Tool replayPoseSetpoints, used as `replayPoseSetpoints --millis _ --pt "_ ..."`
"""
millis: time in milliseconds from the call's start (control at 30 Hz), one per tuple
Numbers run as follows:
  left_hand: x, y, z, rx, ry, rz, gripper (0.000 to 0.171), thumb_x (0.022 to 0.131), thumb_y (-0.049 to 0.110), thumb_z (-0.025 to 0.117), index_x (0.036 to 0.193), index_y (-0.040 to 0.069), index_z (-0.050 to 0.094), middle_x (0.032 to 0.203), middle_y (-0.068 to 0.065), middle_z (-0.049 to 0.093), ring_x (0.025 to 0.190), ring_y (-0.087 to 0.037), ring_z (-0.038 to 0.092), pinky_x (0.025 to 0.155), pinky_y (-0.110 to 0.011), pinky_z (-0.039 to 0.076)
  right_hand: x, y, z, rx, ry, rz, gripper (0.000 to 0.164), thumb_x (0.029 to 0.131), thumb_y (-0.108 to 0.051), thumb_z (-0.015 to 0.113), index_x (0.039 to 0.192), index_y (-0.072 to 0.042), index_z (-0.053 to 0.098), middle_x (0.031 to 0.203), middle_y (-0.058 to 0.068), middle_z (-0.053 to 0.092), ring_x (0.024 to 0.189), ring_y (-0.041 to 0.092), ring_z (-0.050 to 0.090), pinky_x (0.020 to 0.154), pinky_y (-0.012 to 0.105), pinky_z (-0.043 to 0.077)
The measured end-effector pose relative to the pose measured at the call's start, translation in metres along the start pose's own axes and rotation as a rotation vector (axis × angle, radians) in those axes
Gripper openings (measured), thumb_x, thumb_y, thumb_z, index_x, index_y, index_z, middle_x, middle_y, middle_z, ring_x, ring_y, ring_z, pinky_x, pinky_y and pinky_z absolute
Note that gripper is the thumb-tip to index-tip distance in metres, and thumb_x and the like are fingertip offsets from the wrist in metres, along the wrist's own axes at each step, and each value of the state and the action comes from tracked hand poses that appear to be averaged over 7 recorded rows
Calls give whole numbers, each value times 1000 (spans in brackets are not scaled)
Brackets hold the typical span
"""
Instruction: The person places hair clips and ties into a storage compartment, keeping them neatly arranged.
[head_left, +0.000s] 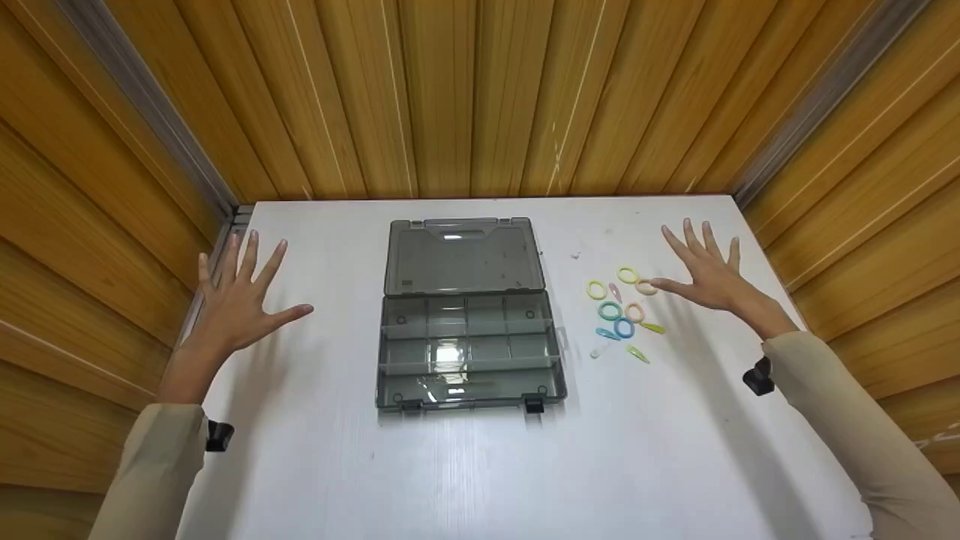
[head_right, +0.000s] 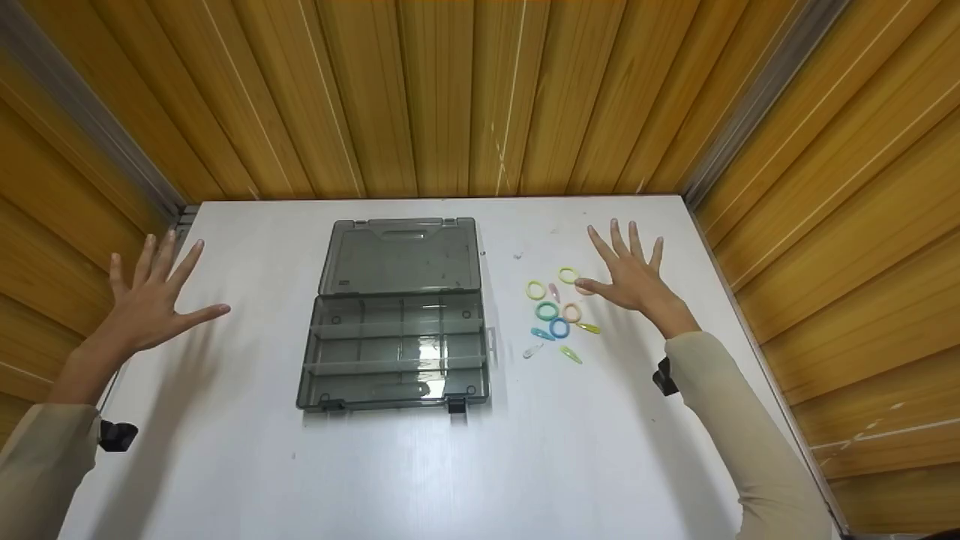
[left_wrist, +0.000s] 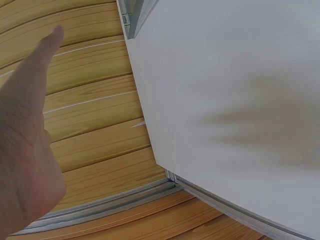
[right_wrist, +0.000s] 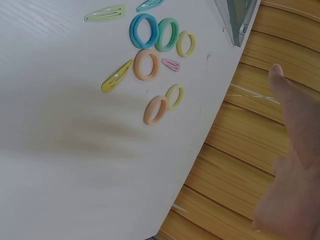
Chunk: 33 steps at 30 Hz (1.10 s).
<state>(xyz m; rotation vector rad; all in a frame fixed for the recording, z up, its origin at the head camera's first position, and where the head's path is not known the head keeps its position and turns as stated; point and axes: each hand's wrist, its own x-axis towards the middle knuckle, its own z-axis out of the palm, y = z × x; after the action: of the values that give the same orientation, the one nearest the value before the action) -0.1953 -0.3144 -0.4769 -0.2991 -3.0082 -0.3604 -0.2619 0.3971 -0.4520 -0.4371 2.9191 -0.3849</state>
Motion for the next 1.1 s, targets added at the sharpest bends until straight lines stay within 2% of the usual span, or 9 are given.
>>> replayPoseSetpoints --millis 133,267,433,633,700,767,867,967,1100 --pt "-2 2 0 -5 -6 -5 104 86 73 60 166 29 9 171 -23 -1 158 -46 -9 117 -74 -16 1 1 0 7 12 -8 96 97 -55 61 166 -18 6 168 29 -8 153 54 -15 111 79 -20" --pt "-5 4 0 -77 -14 -11 105 87 69 62 166 26 7 171 -23 -3 157 -47 -7 118 -74 -13 2 2 1 42 14 -10 96 97 -52 62 166 -18 5 168 29 -8 153 55 -14 111 78 -22" --pt "-3 7 0 -242 -21 -36 108 88 61 67 166 23 2 172 -20 -6 158 -46 -8 120 -73 -10 2 3 1 113 5 -3 95 99 -48 62 166 -16 3 167 31 -6 152 56 -14 111 79 -20" --pt "10 16 12 -543 -50 -103 106 93 52 67 164 31 -9 173 -13 -1 157 -48 1 114 -82 2 -1 9 2 237 -34 15 94 101 -40 61 165 -13 -2 167 30 -8 151 58 -14 110 82 -16" --pt "13 20 18 -629 -58 -114 103 95 49 66 164 34 -9 173 -13 4 157 -47 4 113 -83 7 -4 12 4 282 -34 3 91 102 -36 61 165 -10 0 167 32 -1 151 60 -3 114 81 -6" --pt "13 23 25 -684 -68 -114 100 96 47 65 164 35 -7 173 -14 9 157 -46 6 114 -83 9 -9 16 6 322 -24 -13 86 103 -31 60 164 -5 6 165 35 13 149 61 15 117 78 11" --pt "11 27 32 -726 -78 -115 95 98 44 64 165 33 -2 171 -16 18 157 -46 8 115 -81 11 -18 23 12 356 0 -28 75 104 -25 59 161 1 19 154 39 35 137 59 42 110 70 37" --pt "9 28 37 -739 -53 -117 89 100 39 65 166 26 8 167 -21 27 154 -47 17 118 -76 16 -23 29 19 363 16 -23 66 105 -25 58 157 4 29 144 40 49 126 57 54 102 66 47" --pt "6 27 43 -786 1 -125 78 102 32 64 164 15 21 157 -24 42 144 -44 40 119 -61 32 -21 35 26 357 36 -14 56 106 -24 57 151 5 41 134 37 58 117 54 62 95 59 55"
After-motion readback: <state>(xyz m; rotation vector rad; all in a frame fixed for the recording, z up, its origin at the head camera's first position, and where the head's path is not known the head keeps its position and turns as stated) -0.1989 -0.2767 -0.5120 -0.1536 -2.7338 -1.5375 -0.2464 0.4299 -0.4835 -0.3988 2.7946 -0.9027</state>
